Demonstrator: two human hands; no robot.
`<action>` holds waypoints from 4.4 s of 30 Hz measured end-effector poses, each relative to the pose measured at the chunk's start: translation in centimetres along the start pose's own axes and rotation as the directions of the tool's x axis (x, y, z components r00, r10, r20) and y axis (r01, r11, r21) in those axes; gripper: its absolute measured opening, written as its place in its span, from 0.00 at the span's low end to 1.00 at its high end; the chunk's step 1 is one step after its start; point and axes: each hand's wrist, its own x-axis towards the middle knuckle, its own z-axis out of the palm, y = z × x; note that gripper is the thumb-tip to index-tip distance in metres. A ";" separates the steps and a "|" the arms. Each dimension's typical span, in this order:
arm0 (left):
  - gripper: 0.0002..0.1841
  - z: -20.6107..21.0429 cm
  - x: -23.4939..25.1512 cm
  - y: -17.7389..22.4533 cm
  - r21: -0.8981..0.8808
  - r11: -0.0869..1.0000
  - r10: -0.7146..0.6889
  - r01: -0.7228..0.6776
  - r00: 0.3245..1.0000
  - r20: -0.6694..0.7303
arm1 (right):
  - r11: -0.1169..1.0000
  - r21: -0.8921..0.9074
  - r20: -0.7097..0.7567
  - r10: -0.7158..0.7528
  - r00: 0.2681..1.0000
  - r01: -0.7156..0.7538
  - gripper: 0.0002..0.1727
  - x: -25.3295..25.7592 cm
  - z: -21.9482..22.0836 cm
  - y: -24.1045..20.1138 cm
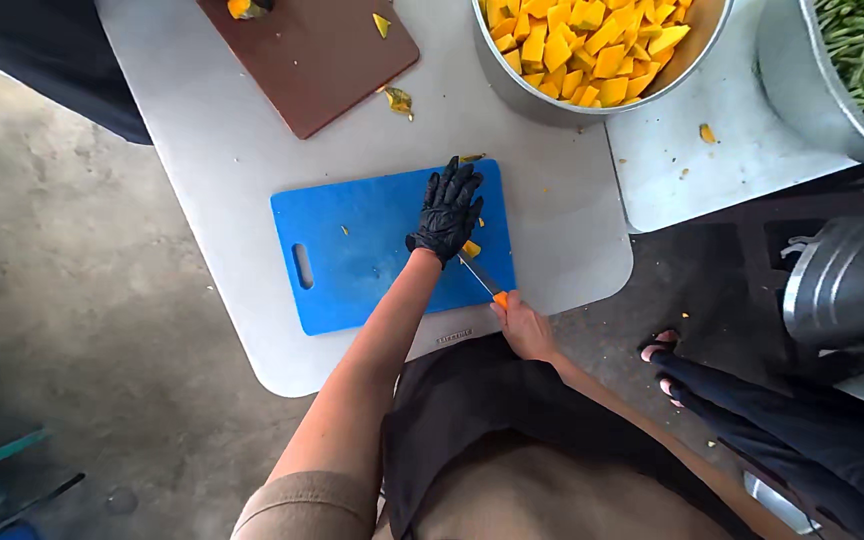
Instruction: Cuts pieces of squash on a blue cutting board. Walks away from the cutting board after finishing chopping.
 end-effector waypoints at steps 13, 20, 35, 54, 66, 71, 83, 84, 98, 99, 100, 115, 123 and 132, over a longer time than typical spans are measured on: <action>0.25 -0.3 2.5 0.2 -0.043 0.989 -0.135 0.139 0.986 0.093 | 0.946 0.324 0.122 -0.070 0.990 0.027 0.32 4.6 -0.5 2.5; 0.34 -4.3 -3.4 4.6 -0.310 0.524 -0.668 0.793 0.609 0.428 | 0.896 0.445 0.194 -0.083 0.977 -0.012 0.33 5.1 -0.4 3.4; 0.25 -2.3 -1.9 6.7 0.012 0.855 -0.474 0.518 0.773 0.422 | 0.830 0.521 -0.132 -0.152 0.979 0.200 0.28 2.1 -3.3 5.2; 0.24 -2.6 5.0 14.5 -0.430 0.638 -0.642 0.639 0.749 0.161 | 0.824 0.499 -0.294 -0.130 0.947 0.268 0.29 6.9 -14.6 17.6; 0.25 -3.0 32.8 6.6 0.115 0.890 -0.455 0.442 0.876 0.158 | 0.685 0.678 -0.399 0.036 0.916 0.268 0.27 9.8 -18.8 22.5; 0.21 -0.7 36.5 3.5 0.147 0.859 -0.512 0.490 0.824 0.244 | 0.638 0.729 -0.371 0.064 0.926 0.248 0.27 10.2 -18.5 22.8; 0.13 -7.2 23.0 7.4 -0.764 0.336 -0.671 0.550 0.709 0.216 | 0.729 0.570 -0.428 -0.130 0.894 0.379 0.29 8.7 -18.4 18.7; 0.13 -7.4 20.0 7.8 -0.737 0.333 -0.674 0.588 0.695 0.250 | 0.747 0.541 -0.411 -0.166 0.896 0.386 0.30 8.1 -18.2 17.8; 0.16 -4.4 -6.2 5.3 -0.385 0.421 -0.833 0.821 0.518 0.195 | 0.936 0.069 -0.047 -0.342 0.938 0.345 0.31 2.7 -8.3 8.2; 0.16 -5.2 -6.5 4.7 -0.402 0.452 -0.836 0.796 0.535 0.121 | 0.940 0.047 -0.062 -0.334 0.941 0.337 0.32 2.6 -7.8 7.8; 0.16 -6.0 -6.7 4.1 -0.409 0.490 -0.834 0.769 0.550 0.034 | 0.945 0.029 -0.076 -0.324 0.943 0.327 0.32 2.4 -7.4 7.3; 0.19 -1.0 0.2 1.4 0.012 0.953 -0.279 0.302 0.893 -0.353 | 0.969 -0.177 -0.058 -0.184 0.981 0.171 0.34 1.6 -5.8 2.7; 0.17 0.7 0.3 0.2 -0.040 0.968 -0.246 0.247 0.915 -0.319 | 0.973 -0.216 -0.028 -0.091 0.995 0.083 0.36 2.2 -5.6 2.0; 0.19 1.5 1.2 -1.0 -0.030 0.975 -0.222 0.221 0.950 -0.219 | 0.979 -0.198 0.099 -0.025 0.995 0.044 0.36 3.6 -6.9 1.1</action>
